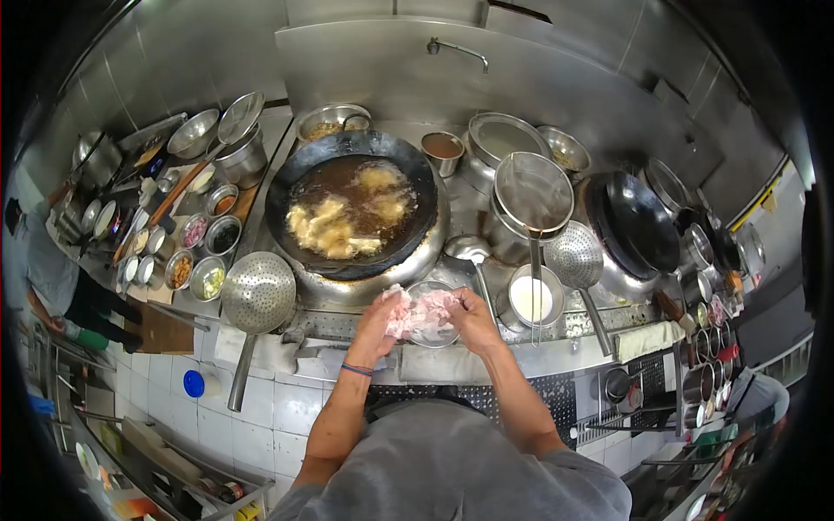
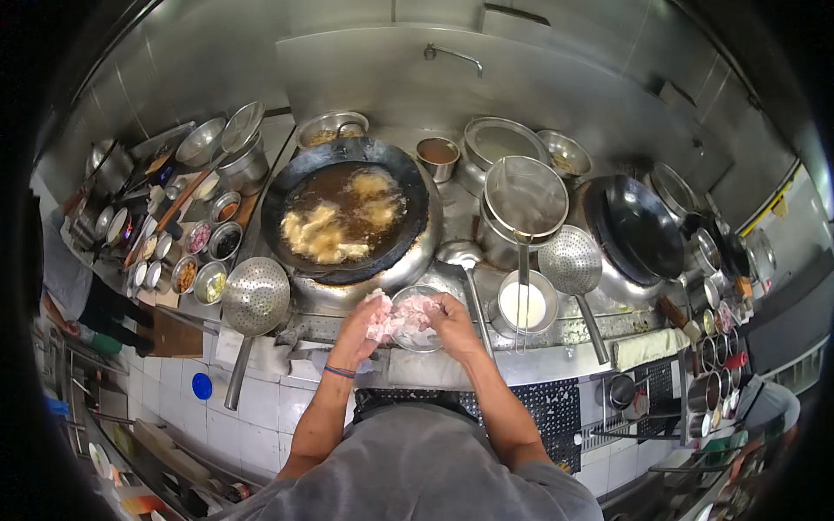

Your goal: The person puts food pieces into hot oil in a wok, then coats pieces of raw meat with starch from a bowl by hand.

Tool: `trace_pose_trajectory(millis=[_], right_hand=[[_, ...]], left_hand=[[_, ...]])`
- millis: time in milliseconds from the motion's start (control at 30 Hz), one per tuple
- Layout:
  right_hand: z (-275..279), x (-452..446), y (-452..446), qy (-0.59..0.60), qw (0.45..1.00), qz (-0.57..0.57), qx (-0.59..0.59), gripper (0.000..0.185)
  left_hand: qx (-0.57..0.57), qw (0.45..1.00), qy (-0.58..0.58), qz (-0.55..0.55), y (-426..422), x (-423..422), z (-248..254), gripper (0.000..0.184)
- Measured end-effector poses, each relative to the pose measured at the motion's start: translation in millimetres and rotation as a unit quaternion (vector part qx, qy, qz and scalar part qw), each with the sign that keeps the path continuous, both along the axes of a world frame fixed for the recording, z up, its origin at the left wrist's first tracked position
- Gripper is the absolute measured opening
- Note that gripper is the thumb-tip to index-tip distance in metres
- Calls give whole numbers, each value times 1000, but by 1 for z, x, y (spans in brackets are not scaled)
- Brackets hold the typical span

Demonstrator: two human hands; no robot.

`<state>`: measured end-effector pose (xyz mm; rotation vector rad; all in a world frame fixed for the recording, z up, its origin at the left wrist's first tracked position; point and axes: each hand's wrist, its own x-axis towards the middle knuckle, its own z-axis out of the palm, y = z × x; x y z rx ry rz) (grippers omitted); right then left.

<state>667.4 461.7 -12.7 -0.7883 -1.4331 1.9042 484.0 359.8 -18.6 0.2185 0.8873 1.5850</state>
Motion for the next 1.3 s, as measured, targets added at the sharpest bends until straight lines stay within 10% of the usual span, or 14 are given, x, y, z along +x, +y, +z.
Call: trace_pose_trajectory(millis=[167,600,1067,1300], right_hand=[[30,-16,-15,114,977,-4,-179,15],[12,-23,-25,-82,994,42,-57,20],[-17,-9,6,256,867,57,-425,17],[-41,-14,7,124,885,-33,-447,13]], left_hand=[[45,995,13,-93,-1,11,-14,22],[33,963,268,-24,4,2,-30,35],[56,987,-128,-82,-4,-25,-45,27],[70,979,-176,-72,-17,-32,-63,31]])
